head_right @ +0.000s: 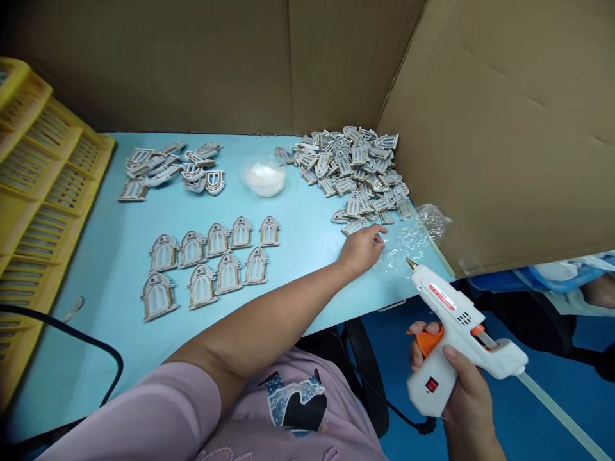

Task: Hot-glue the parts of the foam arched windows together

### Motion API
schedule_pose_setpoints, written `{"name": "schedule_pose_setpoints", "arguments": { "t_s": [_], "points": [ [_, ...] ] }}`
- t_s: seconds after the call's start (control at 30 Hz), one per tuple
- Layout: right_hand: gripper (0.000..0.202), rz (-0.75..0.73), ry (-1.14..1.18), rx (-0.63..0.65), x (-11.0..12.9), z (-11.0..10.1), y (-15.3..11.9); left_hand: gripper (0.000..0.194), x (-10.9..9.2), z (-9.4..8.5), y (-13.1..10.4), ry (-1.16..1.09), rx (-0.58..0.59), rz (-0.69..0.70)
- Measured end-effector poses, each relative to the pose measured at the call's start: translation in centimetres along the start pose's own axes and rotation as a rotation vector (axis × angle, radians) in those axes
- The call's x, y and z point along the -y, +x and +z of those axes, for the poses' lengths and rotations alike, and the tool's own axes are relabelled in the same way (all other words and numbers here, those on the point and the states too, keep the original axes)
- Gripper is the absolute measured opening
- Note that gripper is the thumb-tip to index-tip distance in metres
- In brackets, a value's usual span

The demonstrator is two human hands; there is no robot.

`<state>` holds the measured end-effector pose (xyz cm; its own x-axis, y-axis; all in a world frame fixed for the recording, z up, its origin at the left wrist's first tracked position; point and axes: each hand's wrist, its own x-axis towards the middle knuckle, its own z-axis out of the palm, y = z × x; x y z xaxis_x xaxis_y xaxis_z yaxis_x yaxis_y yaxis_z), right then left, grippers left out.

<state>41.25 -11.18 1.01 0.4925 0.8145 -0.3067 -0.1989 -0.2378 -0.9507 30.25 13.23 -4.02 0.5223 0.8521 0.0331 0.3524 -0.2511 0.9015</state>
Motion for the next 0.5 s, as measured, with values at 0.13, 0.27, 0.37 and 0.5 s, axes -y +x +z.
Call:
{"name": "schedule_pose_setpoints", "arguments": {
  "t_s": [0.13,0.27,0.37,0.5],
  "points": [
    [0.033,0.020,0.141,0.069,-0.7,-0.9,-0.1,0.036,-0.1,-0.1,0.1,-0.032,-0.060,-0.026],
    [0.032,0.020,0.182,0.114,-1.0,-0.7,-0.2,0.037,-0.2,0.0,0.2,-0.103,-0.102,-0.031],
    [0.031,0.002,0.149,0.113,-1.0,-0.3,0.0,0.042,-0.4,0.3,0.3,-0.174,-0.086,-0.016],
    [0.032,-0.060,0.049,0.071,-1.0,0.7,0.6,0.048,-0.4,0.6,0.3,-0.217,-0.046,-0.012]
  ]
}}
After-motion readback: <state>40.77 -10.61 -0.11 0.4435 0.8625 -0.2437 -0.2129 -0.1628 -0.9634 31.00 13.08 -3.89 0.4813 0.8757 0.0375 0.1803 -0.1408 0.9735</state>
